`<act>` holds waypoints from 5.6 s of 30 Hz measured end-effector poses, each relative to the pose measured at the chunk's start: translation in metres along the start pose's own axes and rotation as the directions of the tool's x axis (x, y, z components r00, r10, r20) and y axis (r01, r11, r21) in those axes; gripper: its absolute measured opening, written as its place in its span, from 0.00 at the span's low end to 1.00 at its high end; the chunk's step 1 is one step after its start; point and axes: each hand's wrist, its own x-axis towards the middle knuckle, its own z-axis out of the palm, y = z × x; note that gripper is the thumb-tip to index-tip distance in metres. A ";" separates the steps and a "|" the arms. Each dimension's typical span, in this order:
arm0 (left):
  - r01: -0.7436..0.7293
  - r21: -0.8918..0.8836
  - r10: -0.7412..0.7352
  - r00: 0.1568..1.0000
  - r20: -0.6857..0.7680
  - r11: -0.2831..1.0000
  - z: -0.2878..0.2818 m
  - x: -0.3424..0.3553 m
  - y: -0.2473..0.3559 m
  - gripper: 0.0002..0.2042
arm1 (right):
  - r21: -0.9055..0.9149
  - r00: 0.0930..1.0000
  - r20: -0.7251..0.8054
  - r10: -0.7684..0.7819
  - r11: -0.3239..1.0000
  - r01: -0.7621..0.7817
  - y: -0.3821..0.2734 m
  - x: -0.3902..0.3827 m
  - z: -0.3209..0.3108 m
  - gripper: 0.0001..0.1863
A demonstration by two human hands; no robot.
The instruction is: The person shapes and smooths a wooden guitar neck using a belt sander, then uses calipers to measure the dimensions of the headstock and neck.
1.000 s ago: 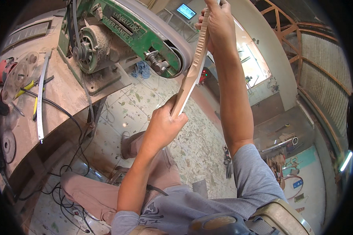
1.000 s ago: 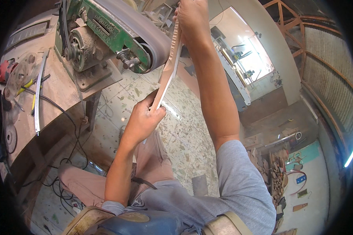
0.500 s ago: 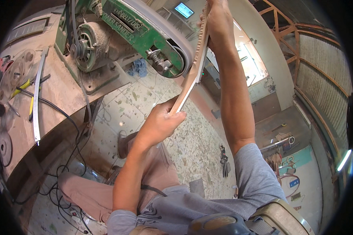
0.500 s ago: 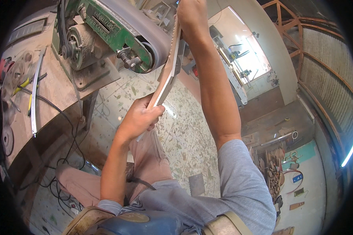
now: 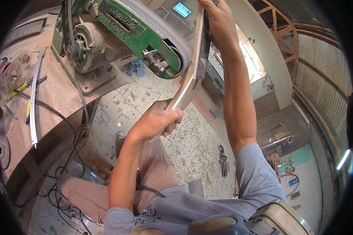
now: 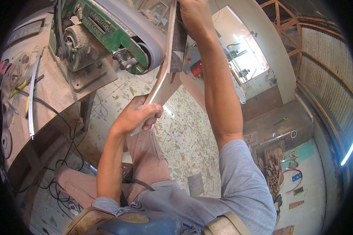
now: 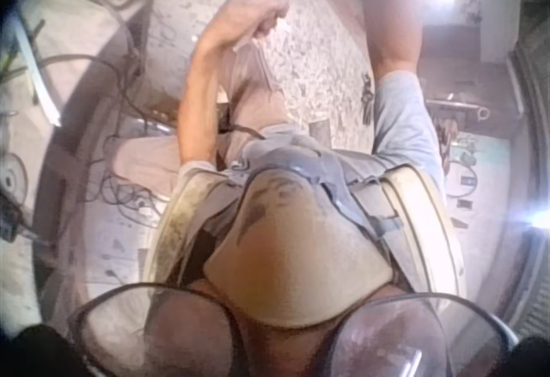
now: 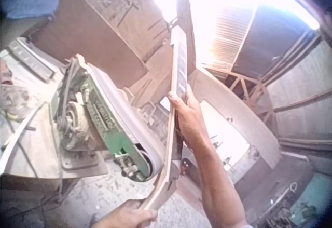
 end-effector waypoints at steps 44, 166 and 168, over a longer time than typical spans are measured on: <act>0.220 -0.242 -0.095 0.893 0.441 0.945 -0.042 0.032 -0.008 0.21 | -0.532 0.984 -0.157 -0.087 0.847 -0.010 -0.047 -0.013 0.011 0.31; 0.114 -0.079 -0.099 0.979 0.178 0.990 -0.031 0.006 0.005 0.29 | -0.236 0.971 -0.237 -0.037 0.972 -0.021 -0.041 -0.013 0.015 0.20; 0.131 -0.132 -0.089 0.954 0.287 0.983 -0.039 0.013 0.002 0.28 | -0.300 0.967 -0.236 -0.098 0.954 0.023 -0.038 -0.011 0.013 0.22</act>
